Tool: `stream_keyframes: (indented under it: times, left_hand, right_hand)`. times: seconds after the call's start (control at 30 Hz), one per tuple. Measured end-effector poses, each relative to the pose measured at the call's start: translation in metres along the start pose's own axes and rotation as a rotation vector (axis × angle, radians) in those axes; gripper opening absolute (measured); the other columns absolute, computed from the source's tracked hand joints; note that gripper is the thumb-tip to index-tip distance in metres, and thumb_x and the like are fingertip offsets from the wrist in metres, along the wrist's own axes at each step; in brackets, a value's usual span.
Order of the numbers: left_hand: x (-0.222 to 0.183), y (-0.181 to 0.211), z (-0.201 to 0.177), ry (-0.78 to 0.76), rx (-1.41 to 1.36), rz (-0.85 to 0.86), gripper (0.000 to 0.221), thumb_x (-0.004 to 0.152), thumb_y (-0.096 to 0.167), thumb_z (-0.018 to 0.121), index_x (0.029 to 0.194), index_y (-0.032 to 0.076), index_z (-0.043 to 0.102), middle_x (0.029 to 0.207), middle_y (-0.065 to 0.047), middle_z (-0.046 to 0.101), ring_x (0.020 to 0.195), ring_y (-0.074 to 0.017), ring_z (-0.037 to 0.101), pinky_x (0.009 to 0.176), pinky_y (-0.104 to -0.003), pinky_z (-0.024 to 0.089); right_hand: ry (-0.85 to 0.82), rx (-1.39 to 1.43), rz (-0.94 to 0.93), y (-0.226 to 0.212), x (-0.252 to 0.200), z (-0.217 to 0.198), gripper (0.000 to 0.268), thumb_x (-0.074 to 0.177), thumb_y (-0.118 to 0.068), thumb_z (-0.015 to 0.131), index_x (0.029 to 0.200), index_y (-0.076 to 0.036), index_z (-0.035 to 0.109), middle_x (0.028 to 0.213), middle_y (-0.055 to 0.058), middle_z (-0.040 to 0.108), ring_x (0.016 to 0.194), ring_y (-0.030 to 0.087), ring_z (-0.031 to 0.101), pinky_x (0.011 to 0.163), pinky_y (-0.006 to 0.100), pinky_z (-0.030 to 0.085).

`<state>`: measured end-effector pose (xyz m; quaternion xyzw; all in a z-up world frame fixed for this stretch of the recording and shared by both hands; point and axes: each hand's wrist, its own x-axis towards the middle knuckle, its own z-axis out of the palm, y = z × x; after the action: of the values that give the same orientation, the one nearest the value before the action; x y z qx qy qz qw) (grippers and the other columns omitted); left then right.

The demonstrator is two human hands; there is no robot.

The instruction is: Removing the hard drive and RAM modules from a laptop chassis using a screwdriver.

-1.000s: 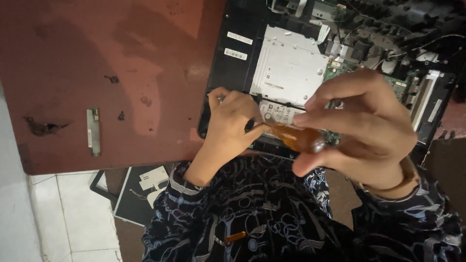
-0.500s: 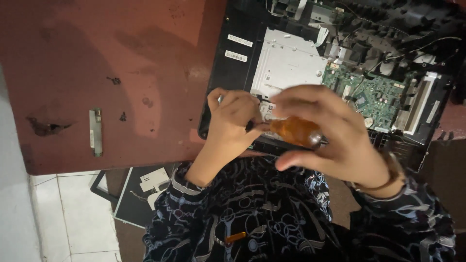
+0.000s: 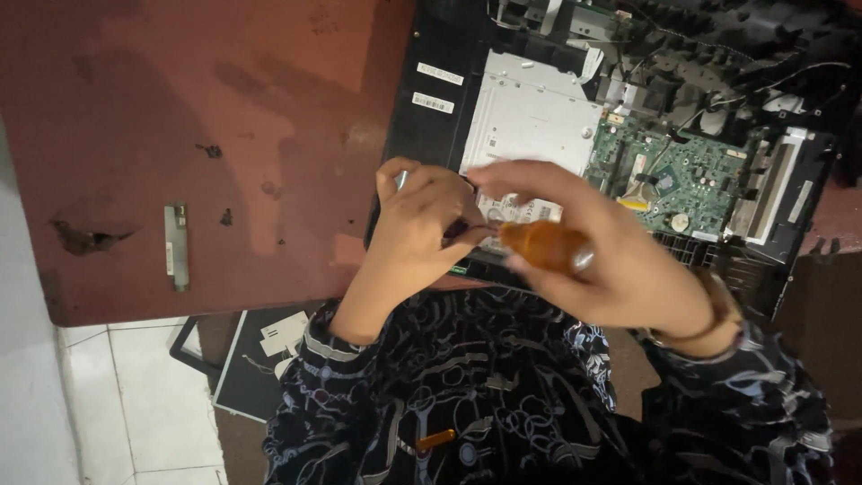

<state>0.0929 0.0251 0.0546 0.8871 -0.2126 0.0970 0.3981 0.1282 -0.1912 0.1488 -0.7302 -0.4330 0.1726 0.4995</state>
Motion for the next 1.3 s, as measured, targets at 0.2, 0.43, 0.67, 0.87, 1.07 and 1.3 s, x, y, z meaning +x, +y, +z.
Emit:
stream_keyframes:
  times: [0.2, 0.43, 0.67, 0.87, 1.07, 1.3]
  left_hand:
    - [-0.003, 0.0, -0.004, -0.012, 0.067, -0.022, 0.028, 0.093, 0.042, 0.068, 0.085, 0.016, 0.061, 0.092, 0.003, 0.067, 0.105, -0.0203, 0.061, 0.099, -0.043, 0.024]
    - [-0.039, -0.015, -0.037, 0.158, 0.084, -0.202, 0.015, 0.095, 0.03, 0.076, 0.103, 0.018, 0.071, 0.1, 0.001, 0.073, 0.105, -0.0223, 0.066, 0.104, -0.046, 0.033]
    - [-0.095, -0.022, -0.026, 0.365, -0.015, -0.293, 0.008, 0.1, 0.02, 0.068, 0.1, 0.014, 0.072, 0.098, -0.005, 0.072, 0.094, -0.0253, 0.064, 0.098, -0.039, 0.035]
    - [-0.102, -0.014, -0.018, 0.509, -0.013, -0.295, 0.003, 0.097, 0.015, 0.07, 0.097, 0.013, 0.072, 0.094, -0.001, 0.073, 0.097, -0.0249, 0.066, 0.098, -0.037, 0.042]
    - [-0.094, -0.011, -0.012, 0.55, -0.045, -0.216, 0.004, 0.097, 0.011, 0.068, 0.095, 0.01, 0.071, 0.087, -0.001, 0.073, 0.091, -0.0244, 0.066, 0.093, -0.036, 0.043]
    - [-0.084, 0.0, -0.013, 0.528, -0.074, -0.197, 0.006, 0.1, 0.011, 0.064, 0.096, 0.011, 0.069, 0.085, 0.0, 0.068, 0.085, -0.0216, 0.061, 0.089, -0.034, 0.04]
  right_hand:
    - [0.216, -0.081, 0.035, 0.048, -0.007, 0.045, 0.034, 0.093, -0.013, 0.073, 0.113, 0.006, 0.054, 0.098, 0.011, 0.074, 0.083, 0.017, 0.076, 0.072, 0.018, 0.064]
    - [0.18, -0.378, 0.163, 0.053, -0.008, 0.052, 0.019, 0.102, -0.015, 0.063, 0.115, -0.001, 0.066, 0.107, 0.013, 0.07, 0.096, 0.027, 0.071, 0.09, 0.037, 0.057]
    - [0.234, -0.411, 0.111, 0.045, -0.004, 0.05, 0.022, 0.096, 0.007, 0.062, 0.117, 0.001, 0.058, 0.095, 0.015, 0.076, 0.078, 0.036, 0.077, 0.068, 0.043, 0.061]
    - [0.137, -0.283, 0.087, 0.022, 0.009, 0.045, 0.022, 0.09, 0.01, 0.059, 0.109, -0.002, 0.055, 0.102, 0.015, 0.077, 0.083, 0.031, 0.079, 0.067, 0.035, 0.063]
    - [0.313, -0.13, 0.197, 0.055, -0.026, 0.048, 0.021, 0.089, 0.017, 0.057, 0.103, 0.002, 0.054, 0.111, 0.018, 0.077, 0.094, 0.032, 0.079, 0.077, 0.036, 0.064]
    - [0.378, -0.048, 0.166, 0.058, -0.025, 0.048, 0.014, 0.095, 0.014, 0.054, 0.1, 0.001, 0.053, 0.108, 0.019, 0.077, 0.098, 0.031, 0.078, 0.077, 0.032, 0.065]
